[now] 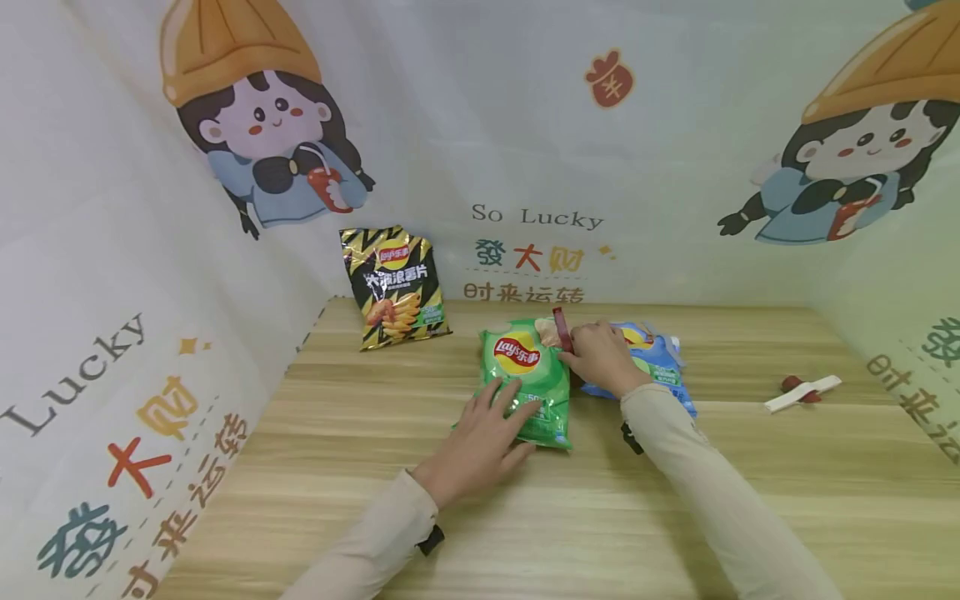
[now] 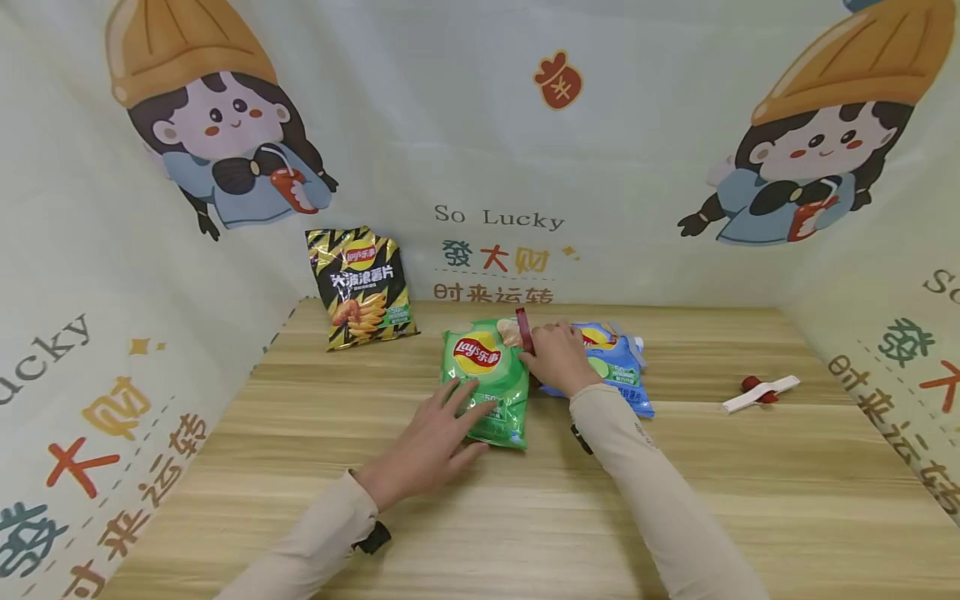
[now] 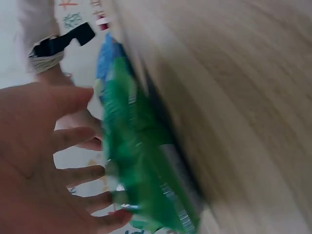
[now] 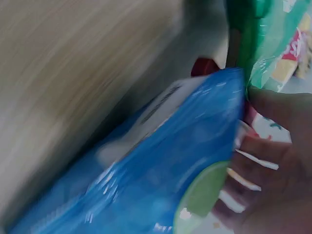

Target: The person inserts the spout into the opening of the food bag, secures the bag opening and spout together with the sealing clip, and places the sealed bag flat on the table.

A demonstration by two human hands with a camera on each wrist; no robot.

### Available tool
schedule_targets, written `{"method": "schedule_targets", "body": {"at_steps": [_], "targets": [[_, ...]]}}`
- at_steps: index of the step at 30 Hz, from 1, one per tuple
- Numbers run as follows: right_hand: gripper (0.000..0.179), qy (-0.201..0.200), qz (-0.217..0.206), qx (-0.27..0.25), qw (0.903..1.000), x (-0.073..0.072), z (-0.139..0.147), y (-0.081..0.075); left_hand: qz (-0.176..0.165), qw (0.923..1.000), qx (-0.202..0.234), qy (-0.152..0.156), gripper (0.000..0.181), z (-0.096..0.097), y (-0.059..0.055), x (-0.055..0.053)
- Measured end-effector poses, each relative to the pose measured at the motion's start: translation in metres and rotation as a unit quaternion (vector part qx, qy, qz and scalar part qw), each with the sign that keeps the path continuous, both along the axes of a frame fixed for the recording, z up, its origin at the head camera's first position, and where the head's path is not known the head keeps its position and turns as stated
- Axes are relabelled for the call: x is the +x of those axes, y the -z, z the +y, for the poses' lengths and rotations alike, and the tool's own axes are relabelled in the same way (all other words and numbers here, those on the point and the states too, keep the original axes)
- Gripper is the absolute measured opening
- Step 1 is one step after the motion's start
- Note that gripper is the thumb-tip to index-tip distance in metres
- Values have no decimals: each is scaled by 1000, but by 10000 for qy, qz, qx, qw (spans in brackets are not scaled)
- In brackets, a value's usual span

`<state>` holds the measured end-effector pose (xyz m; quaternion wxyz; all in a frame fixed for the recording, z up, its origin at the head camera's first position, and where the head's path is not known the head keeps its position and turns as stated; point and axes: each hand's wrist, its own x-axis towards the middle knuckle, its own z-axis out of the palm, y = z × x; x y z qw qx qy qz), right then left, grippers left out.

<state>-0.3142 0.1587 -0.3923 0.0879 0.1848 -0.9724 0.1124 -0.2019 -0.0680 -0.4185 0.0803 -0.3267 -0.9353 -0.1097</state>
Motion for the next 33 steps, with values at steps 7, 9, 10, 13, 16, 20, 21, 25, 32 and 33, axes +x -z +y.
{"method": "schedule_targets", "body": {"at_steps": [7,9,10,13,16,20,21,25,32,33], "targets": [[26,-198,532,864,9946,7,3,13,398,9987,-304,-65,46,15,7,-10],[28,-294,738,805,9936,12,4,12,459,9982,-366,-96,46,19,7,-12],[29,-349,839,735,9931,14,6,12,478,9979,-412,-122,47,21,7,-13],[32,-485,1065,472,9920,24,11,10,491,9972,-535,-202,49,25,8,-15],[36,-512,1027,198,9932,34,16,8,496,9970,-542,-246,50,26,8,-15],[37,-448,721,-110,9963,46,24,6,395,9987,-194,-242,49,19,5,-12],[38,-441,647,-208,9967,48,26,5,351,9991,-59,-234,49,16,3,-11],[39,-451,499,-579,9961,58,34,3,216,9972,693,-198,46,-3,-2,-12],[38,-644,404,-1021,9919,69,25,-9,-218,9725,2262,-515,44,-54,-13,-31],[38,-701,351,-1078,9911,69,19,-11,-364,9660,2486,-615,43,-62,-15,-36]]}}
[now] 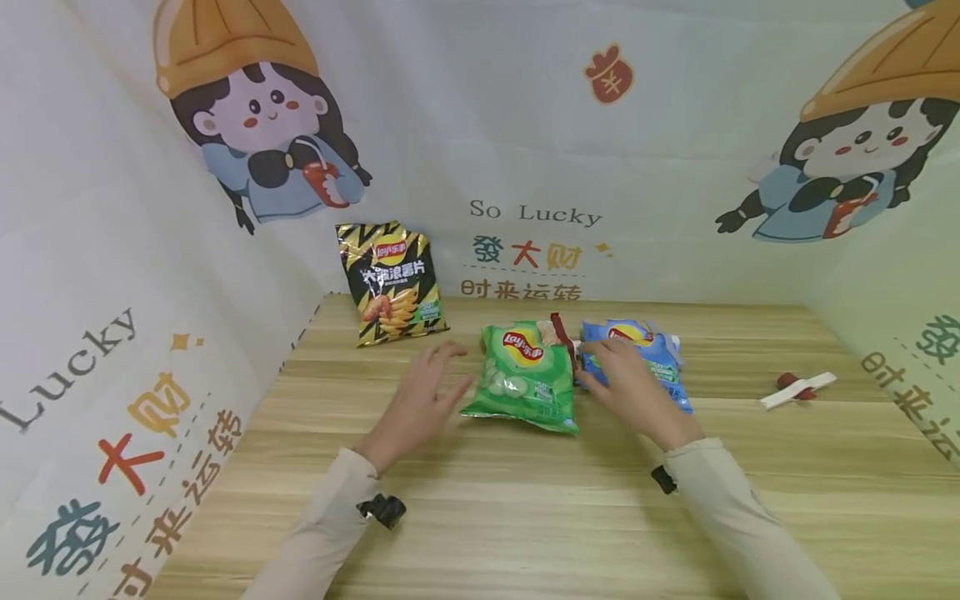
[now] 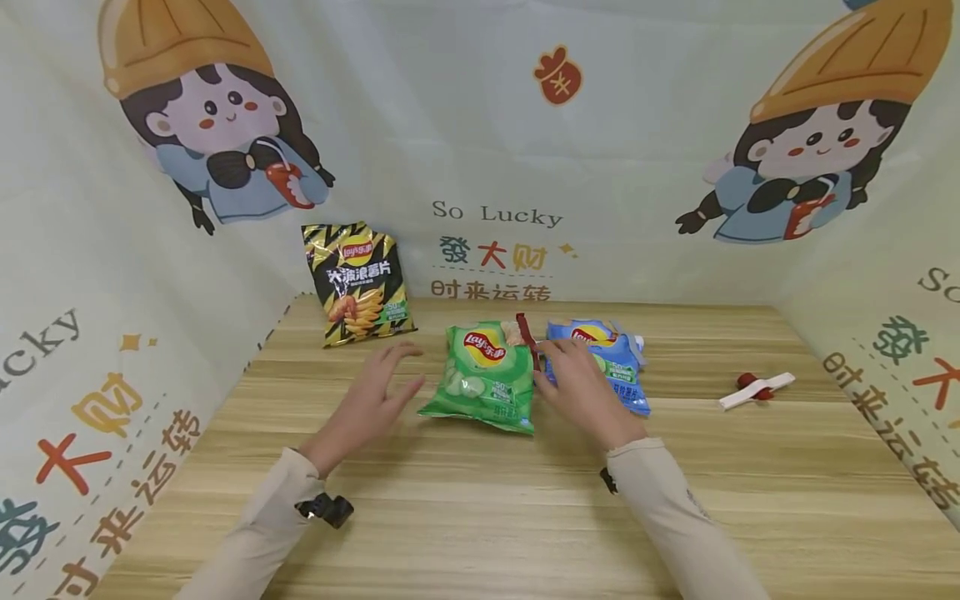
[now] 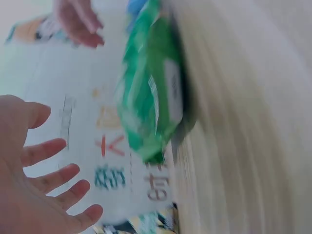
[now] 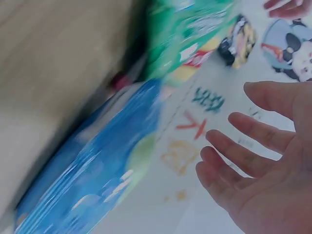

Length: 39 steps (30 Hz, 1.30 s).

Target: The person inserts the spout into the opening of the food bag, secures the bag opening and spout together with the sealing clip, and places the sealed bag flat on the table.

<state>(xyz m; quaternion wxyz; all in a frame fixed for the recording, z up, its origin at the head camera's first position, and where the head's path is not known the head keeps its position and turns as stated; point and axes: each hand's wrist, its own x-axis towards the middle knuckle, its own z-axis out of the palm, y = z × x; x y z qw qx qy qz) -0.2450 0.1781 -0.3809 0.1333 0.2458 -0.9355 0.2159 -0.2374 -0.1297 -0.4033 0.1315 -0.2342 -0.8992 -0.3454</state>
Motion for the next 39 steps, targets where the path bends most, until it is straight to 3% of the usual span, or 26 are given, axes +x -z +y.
{"method": "schedule_targets", "body": {"at_steps": [4,9,14,21,24,30,36,39], "targets": [[42,-289,-373,-188,9987,-4,-36,-12,-515,9936,973,-257,42,-34,-4,-17],[55,-551,-1325,-578,9880,-23,-90,-24,-855,9792,1738,-602,45,-68,-1,-42],[60,-716,-1773,-1006,9764,-58,-150,-19,-1071,9707,1830,-1132,53,-100,4,-70],[56,-170,-2092,-1731,9623,-102,-204,7,-1588,9580,1774,-1601,50,-133,12,-94],[54,64,-2310,-1842,9554,-115,-214,19,-1716,9573,1629,-1659,54,-142,14,-101],[71,648,-2887,-2232,9288,-129,-223,28,-2043,9533,1337,-1780,67,-148,19,-118],[44,45,-3013,-2710,9142,-138,-236,16,-2364,9410,1562,-1849,79,-142,23,-125],[47,-216,-3129,-2935,9030,-143,-242,11,-2537,9331,1873,-1727,84,-140,24,-130]]}}
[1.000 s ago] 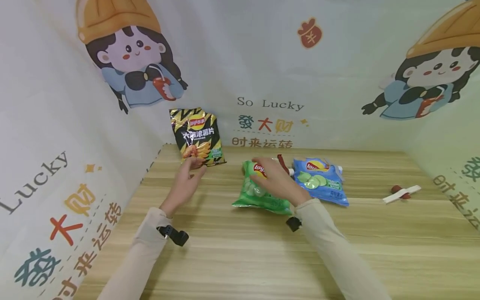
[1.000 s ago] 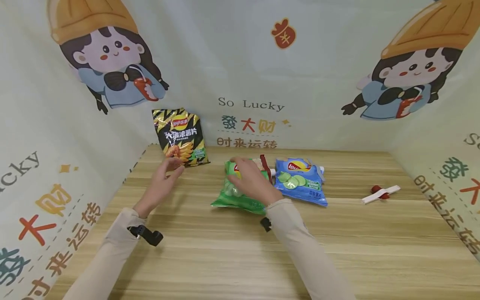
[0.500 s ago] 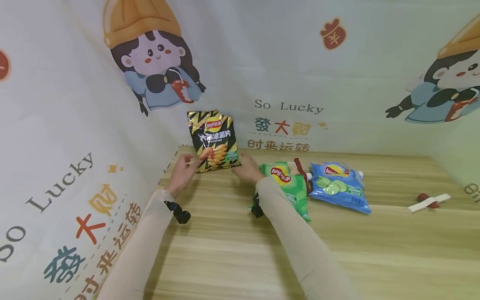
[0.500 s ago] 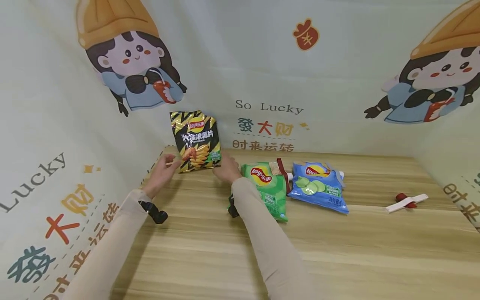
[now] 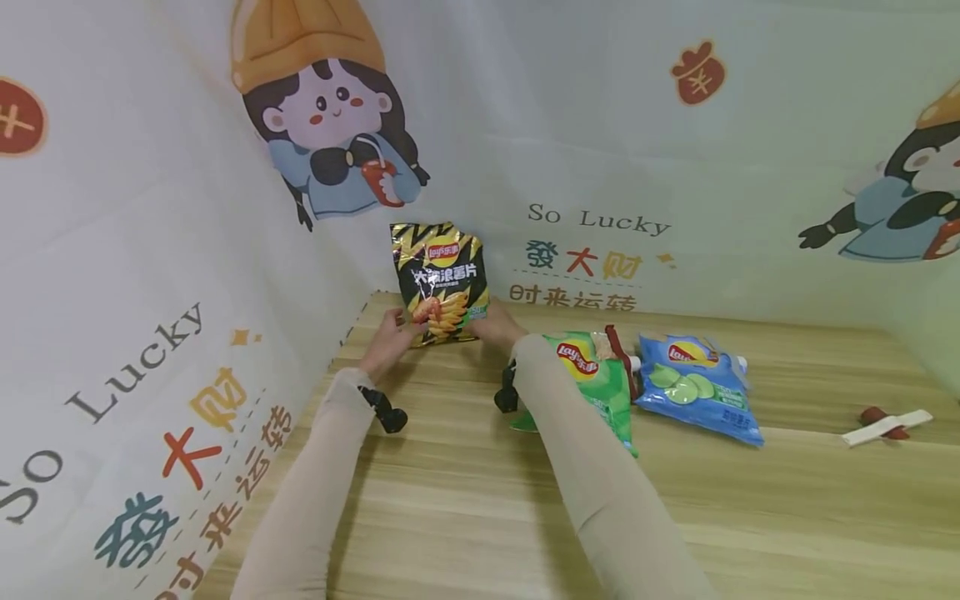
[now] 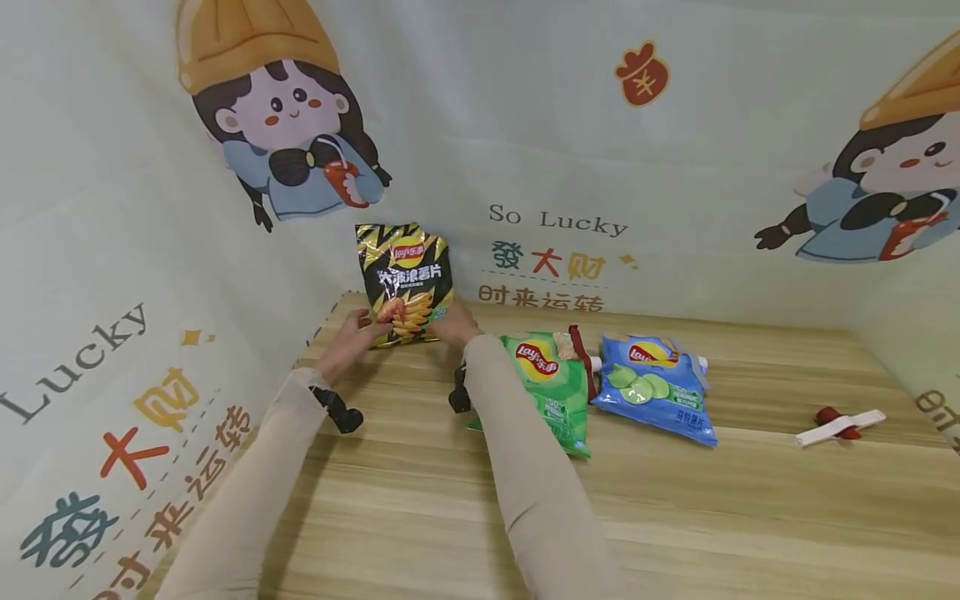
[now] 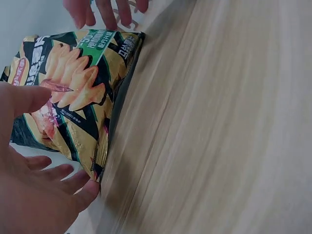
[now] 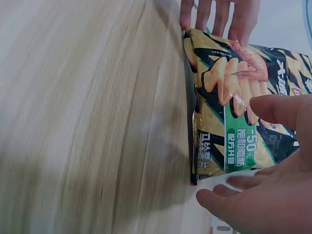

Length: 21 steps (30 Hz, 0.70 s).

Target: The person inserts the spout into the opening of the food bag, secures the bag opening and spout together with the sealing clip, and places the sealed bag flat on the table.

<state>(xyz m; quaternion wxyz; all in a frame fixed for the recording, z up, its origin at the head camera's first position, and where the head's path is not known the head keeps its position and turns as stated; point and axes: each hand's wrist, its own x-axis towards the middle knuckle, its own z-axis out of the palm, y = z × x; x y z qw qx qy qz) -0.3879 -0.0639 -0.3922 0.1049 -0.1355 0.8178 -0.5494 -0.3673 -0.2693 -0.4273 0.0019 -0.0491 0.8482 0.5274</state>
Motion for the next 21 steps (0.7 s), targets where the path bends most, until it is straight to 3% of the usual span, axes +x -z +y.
{"method": "schedule_targets", "body": {"at_steps": [6,9,11,16,18,21], "targets": [[55,-97,-103,-118,9998,4,-3,3,-7,9994,357,-12,83,-1,4,4],[61,79,-212,-103,9997,12,1,2,50,9987,498,87,87,-4,2,12],[68,79,-248,40,9997,18,5,1,-24,9963,838,188,86,-3,-6,23],[75,-184,-188,417,9988,37,14,-3,3,9915,1199,508,74,-5,-3,42],[72,-337,-69,407,9986,44,18,-5,168,9904,1174,704,70,-8,5,42],[69,-484,206,572,9970,54,22,-10,318,9886,1175,882,67,-9,4,49]]}}
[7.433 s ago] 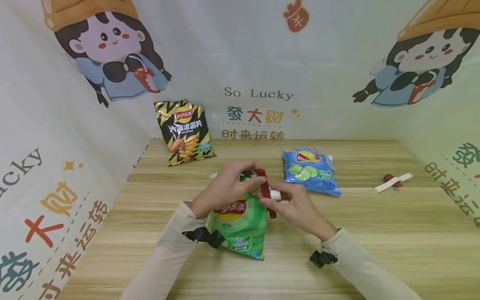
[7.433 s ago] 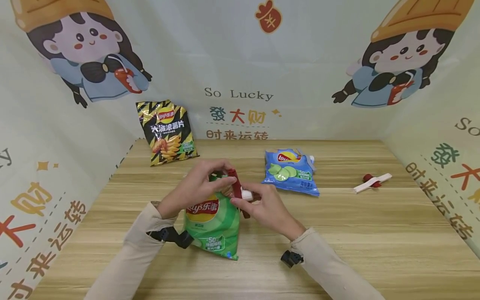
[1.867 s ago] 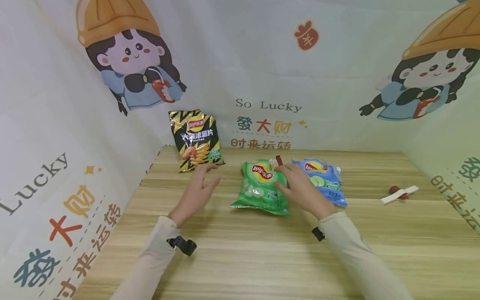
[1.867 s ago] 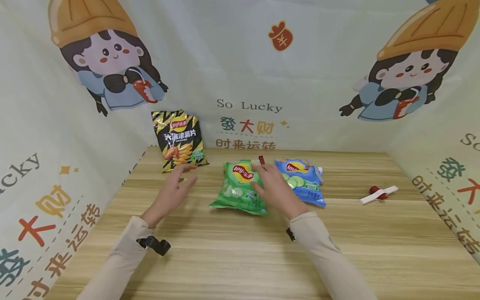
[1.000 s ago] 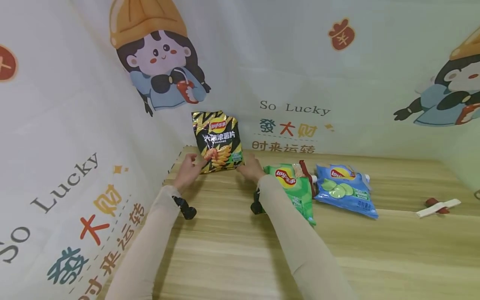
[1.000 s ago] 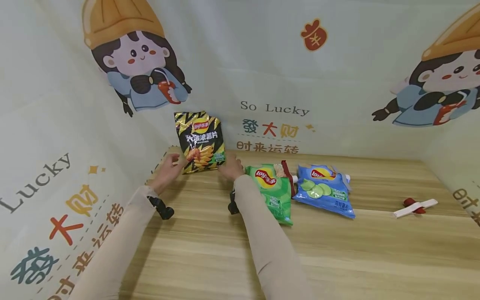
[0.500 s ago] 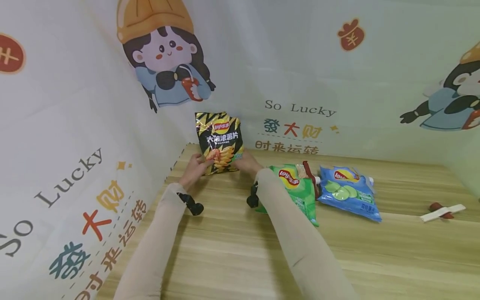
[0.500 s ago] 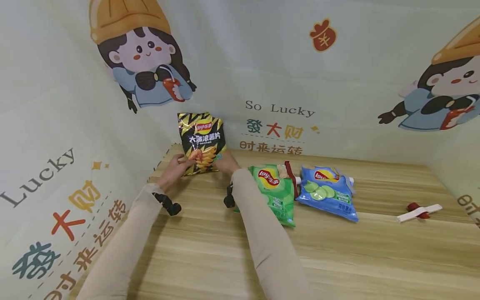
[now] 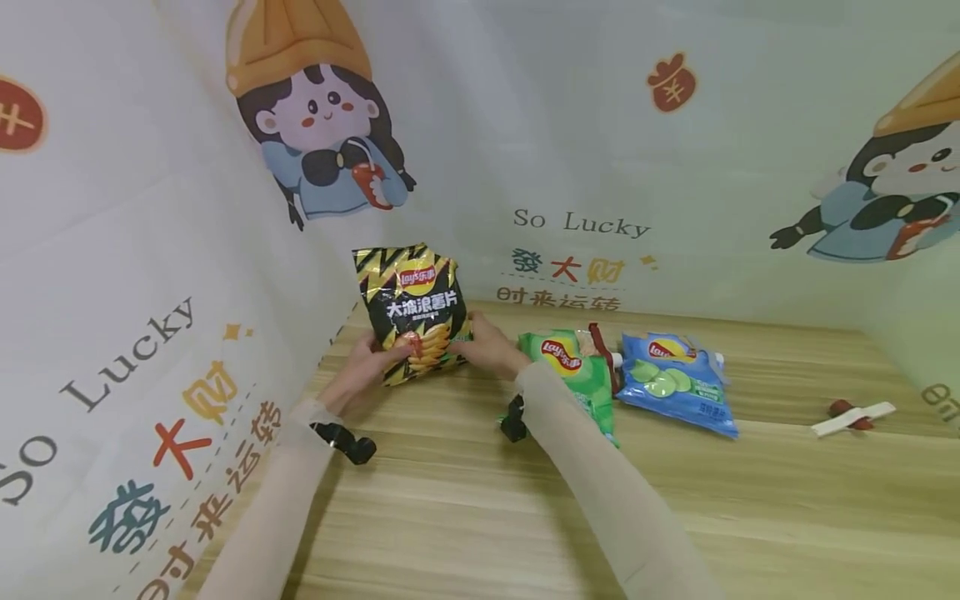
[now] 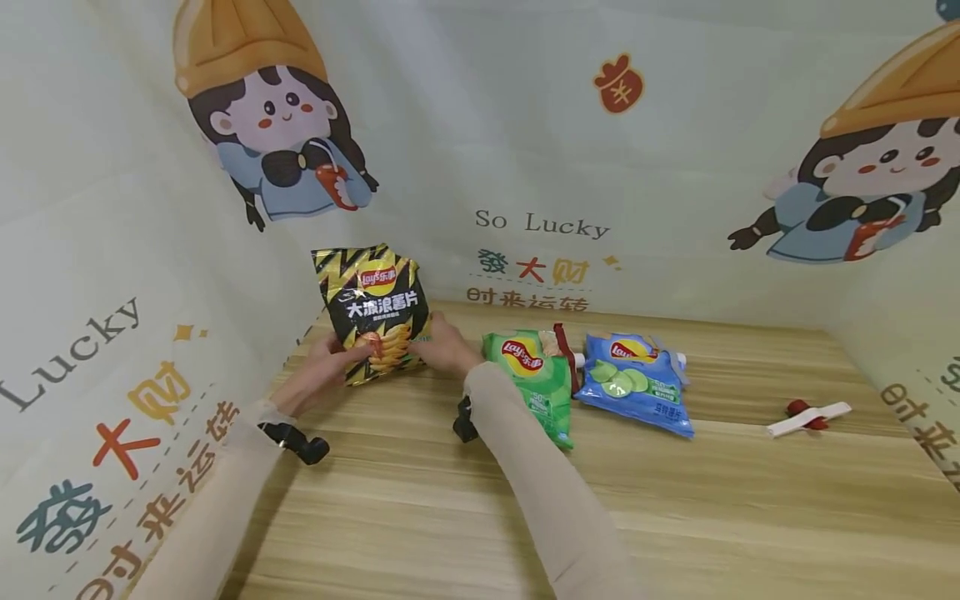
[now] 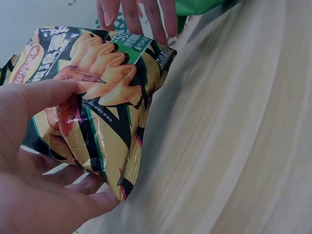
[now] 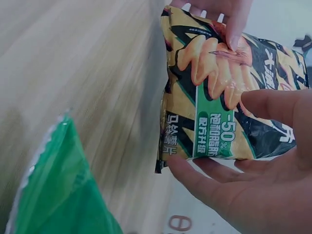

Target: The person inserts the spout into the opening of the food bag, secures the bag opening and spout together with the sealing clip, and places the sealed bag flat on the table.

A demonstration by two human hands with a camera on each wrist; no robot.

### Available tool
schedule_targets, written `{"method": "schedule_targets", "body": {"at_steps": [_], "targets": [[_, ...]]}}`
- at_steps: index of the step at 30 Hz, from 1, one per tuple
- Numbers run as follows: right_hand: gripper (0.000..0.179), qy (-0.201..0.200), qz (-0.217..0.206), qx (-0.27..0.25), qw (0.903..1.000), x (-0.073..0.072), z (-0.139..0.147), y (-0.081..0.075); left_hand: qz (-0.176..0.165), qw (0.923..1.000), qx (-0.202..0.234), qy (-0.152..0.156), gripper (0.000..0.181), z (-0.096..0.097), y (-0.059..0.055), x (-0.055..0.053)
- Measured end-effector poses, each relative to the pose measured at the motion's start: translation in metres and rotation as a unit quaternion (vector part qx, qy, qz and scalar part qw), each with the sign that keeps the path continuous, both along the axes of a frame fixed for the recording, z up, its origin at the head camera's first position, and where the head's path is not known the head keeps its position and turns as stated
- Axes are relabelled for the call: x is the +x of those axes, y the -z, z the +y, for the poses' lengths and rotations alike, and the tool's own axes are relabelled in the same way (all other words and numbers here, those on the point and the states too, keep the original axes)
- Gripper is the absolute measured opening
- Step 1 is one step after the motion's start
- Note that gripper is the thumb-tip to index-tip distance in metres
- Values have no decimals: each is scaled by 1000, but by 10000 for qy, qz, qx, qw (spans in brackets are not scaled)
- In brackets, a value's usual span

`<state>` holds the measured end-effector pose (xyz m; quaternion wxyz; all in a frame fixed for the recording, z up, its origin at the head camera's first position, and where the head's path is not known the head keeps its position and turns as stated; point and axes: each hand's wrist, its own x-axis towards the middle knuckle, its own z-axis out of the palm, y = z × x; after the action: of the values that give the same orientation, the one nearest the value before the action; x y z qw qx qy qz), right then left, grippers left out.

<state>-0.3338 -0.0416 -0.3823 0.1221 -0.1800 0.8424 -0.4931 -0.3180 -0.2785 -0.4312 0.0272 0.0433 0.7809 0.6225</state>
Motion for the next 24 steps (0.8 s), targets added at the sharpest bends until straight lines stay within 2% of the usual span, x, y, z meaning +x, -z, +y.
{"method": "schedule_targets", "body": {"at_steps": [3,7,11,15,18,21,24], "targets": [[68,-103,335,227,9991,9,1,-5,123,9999,-98,-21,70,-4,-6,10],[67,-231,782,342,9961,23,10,-11,345,9993,124,88,72,-3,-15,25],[64,-352,1039,331,9934,41,28,-18,452,9987,79,242,74,4,-25,46],[61,-413,1159,342,9918,63,58,-25,467,9982,-35,363,75,17,-33,68],[56,-512,1425,461,9874,81,82,-28,691,9964,-61,477,73,31,-36,82],[55,-624,1693,513,9822,97,103,-30,906,9939,19,636,71,47,-40,93],[55,-625,1827,515,9798,112,121,-31,936,9932,71,694,71,61,-42,103]]}}
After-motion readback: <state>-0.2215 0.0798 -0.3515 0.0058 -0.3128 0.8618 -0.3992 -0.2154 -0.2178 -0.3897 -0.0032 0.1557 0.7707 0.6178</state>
